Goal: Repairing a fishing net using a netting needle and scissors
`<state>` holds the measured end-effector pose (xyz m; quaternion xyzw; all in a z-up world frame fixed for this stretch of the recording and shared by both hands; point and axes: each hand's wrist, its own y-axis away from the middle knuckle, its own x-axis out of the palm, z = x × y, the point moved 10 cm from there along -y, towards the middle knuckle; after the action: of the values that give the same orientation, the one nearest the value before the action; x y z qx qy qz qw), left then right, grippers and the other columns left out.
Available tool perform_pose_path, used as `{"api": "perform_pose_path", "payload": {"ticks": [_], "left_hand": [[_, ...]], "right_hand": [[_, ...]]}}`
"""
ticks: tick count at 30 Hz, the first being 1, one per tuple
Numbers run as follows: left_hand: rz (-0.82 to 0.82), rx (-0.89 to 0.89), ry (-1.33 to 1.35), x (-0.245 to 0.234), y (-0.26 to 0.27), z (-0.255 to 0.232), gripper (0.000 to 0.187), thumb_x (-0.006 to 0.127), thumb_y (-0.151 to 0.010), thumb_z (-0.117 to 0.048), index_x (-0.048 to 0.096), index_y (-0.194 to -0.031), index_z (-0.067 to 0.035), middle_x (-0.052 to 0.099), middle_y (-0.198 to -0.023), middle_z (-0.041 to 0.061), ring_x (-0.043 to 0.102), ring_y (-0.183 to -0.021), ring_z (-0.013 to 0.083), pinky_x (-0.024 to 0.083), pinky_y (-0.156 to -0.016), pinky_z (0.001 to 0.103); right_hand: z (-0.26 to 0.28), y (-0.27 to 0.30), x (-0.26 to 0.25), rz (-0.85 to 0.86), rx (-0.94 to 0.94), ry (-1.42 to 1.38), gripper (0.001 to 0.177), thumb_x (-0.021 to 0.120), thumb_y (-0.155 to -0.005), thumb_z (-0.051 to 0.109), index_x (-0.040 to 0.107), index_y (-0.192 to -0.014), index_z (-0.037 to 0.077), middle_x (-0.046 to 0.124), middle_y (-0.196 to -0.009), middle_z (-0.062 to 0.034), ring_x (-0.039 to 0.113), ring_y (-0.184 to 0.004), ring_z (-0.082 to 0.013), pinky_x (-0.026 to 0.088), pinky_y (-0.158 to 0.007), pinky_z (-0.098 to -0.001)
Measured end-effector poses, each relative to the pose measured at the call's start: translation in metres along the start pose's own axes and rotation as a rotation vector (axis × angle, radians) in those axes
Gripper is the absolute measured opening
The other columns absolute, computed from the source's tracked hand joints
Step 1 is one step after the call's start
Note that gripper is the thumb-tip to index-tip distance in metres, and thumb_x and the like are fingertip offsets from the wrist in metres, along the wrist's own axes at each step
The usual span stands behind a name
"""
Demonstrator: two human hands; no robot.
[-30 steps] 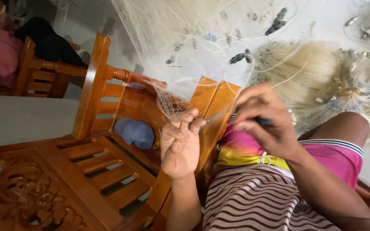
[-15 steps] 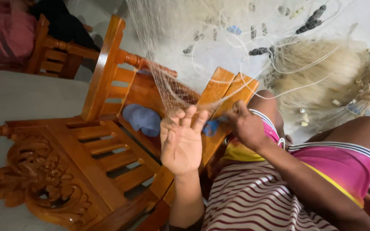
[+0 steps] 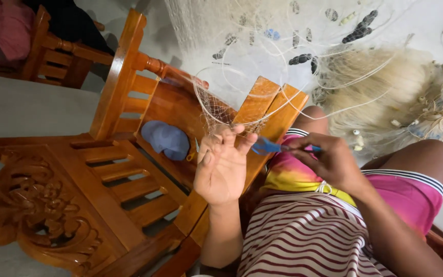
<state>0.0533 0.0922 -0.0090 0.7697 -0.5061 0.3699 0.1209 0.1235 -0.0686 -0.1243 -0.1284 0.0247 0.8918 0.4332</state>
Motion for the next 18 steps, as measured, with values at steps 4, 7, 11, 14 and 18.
{"api": "perform_pose_path", "payload": {"ticks": [4, 7, 11, 14, 18], "left_hand": [[0.039, -0.056, 0.047, 0.016, -0.002, 0.002, 0.014, 0.054, -0.092, -0.024, 0.054, -0.089, -0.010, 0.054, -0.108, 0.008, 0.049, -0.118, 0.0244, 0.043, -0.099, 0.044], [0.066, -0.091, 0.043, 0.026, -0.003, 0.004, 0.014, 0.053, -0.095, -0.021, 0.051, -0.087, -0.009, 0.053, -0.109, 0.009, 0.047, -0.119, 0.0233, 0.042, -0.097, 0.037], [0.083, -0.077, -0.020, 0.019, -0.009, 0.015, 0.020, 0.052, -0.090, -0.029, 0.049, -0.076, -0.015, 0.052, -0.100, 0.009, 0.047, -0.117, 0.0249, 0.044, -0.095, 0.038], [0.098, -0.094, -0.033, 0.023, -0.010, 0.020, 0.025, 0.050, -0.091, -0.029, 0.041, -0.072, -0.016, 0.050, -0.099, 0.008, 0.046, -0.117, 0.0231, 0.042, -0.093, 0.035], [0.108, -0.105, -0.022, 0.020, -0.011, 0.019, 0.024, 0.045, -0.091, -0.026, 0.037, -0.071, -0.015, 0.047, -0.099, 0.009, 0.043, -0.116, 0.0238, 0.040, -0.094, 0.034]], "right_hand": [[0.031, -0.001, -0.022, 0.069, -0.014, -0.329, 0.010, 0.074, -0.073, 0.007, 0.072, -0.083, 0.006, 0.068, -0.074, -0.0064, 0.060, -0.066, -0.0150, 0.048, -0.062, -0.0285], [0.060, -0.004, -0.019, 0.173, -0.098, -0.568, 0.008, 0.069, -0.078, 0.007, 0.069, -0.086, 0.006, 0.070, -0.082, -0.0058, 0.061, -0.066, -0.0112, 0.050, -0.058, -0.0214], [0.108, -0.009, -0.008, 0.165, -0.209, -0.687, 0.012, 0.065, -0.084, 0.009, 0.071, -0.085, -0.001, 0.066, -0.067, -0.0132, 0.059, -0.058, -0.0193, 0.051, -0.057, -0.0345], [0.134, -0.026, 0.001, 0.192, -0.251, -0.633, 0.007, 0.067, -0.081, 0.004, 0.071, -0.082, -0.002, 0.065, -0.064, -0.0122, 0.058, -0.051, -0.0180, 0.050, -0.051, -0.0324], [0.129, -0.040, 0.019, 0.268, -0.279, -0.663, 0.005, 0.074, -0.075, 0.004, 0.072, -0.078, 0.000, 0.062, -0.060, -0.0071, 0.057, -0.047, -0.0113, 0.050, -0.048, -0.0259]]}}
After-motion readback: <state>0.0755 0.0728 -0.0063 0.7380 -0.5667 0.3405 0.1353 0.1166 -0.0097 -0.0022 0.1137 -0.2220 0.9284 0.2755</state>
